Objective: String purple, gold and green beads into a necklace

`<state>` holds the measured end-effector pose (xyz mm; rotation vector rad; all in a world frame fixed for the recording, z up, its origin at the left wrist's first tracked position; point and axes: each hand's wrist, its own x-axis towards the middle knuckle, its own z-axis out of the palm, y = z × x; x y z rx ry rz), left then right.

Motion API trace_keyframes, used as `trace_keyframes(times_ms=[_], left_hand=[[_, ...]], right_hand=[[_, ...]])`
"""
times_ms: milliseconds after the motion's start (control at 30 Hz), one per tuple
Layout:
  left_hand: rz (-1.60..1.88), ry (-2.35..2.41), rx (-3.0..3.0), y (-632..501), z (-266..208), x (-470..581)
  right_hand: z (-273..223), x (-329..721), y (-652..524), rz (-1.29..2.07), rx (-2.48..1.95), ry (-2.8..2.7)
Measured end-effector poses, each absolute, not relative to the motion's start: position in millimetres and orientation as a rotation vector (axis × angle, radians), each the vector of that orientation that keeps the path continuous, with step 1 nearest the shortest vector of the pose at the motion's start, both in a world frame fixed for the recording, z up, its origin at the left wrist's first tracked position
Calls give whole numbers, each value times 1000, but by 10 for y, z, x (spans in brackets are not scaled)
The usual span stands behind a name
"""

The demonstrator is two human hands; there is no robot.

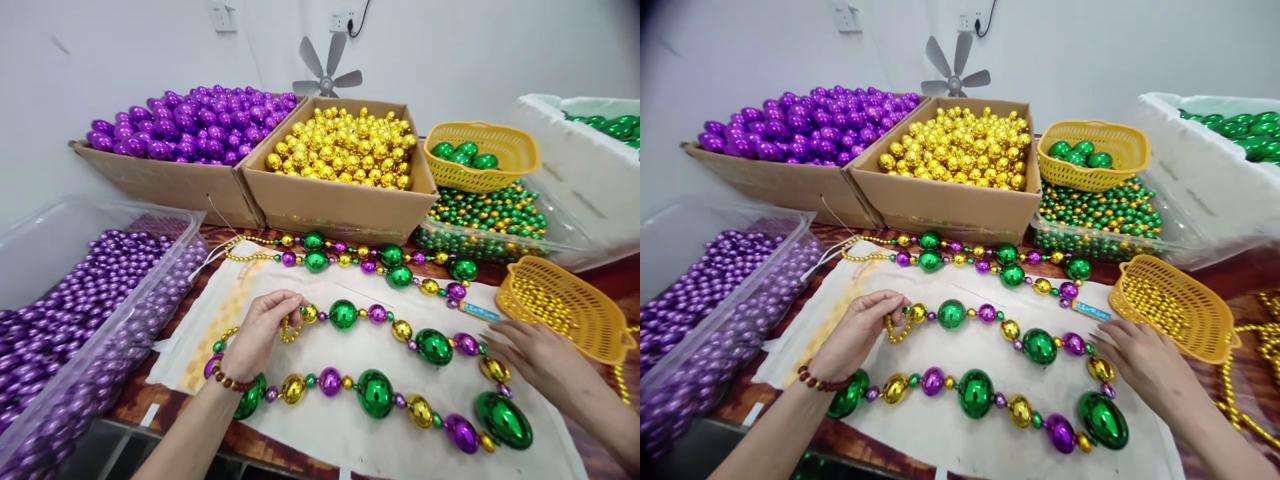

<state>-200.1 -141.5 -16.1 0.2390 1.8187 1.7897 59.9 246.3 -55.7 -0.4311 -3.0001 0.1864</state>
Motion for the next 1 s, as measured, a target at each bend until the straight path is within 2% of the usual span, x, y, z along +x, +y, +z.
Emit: trace_keyframes(times_ms=[100,167,233,367,500,600,667,800,900,1000], left_hand=[[1693,1827,302,-1424,-102,-2004],[1652,1841,342,-1455,-66,-2004],[1635,1862,370,-1512,-35,-2011],[1641,1875,329,-1674,-20,-2065],[1616,1824,267,-1767,-101,-2145],[1700,1746,244,-1769,-166,-2183],[1730,1735,255,-1767,-171,-2191],[1639,1787,390,-1786,-82,-2193],[1544,1951,604,-1799,-20,-2211],[1442,2193,852,-1792,-33,-2226]], right_hand=[[-181,-123,1746,624,-337,-2836],[-33,-655,1208,1044,-21,-2713],[-10,-1117,758,1266,229,-2659],[-128,-1608,338,1335,340,-2735],[-117,-1581,319,1274,303,-2742],[-73,-1478,305,1267,469,-2784],[-96,-1474,293,1499,501,-2782],[-224,-1661,297,2117,206,-2646],[-266,-1812,307,2415,256,-2632],[-242,-1864,314,2567,360,-2641]])
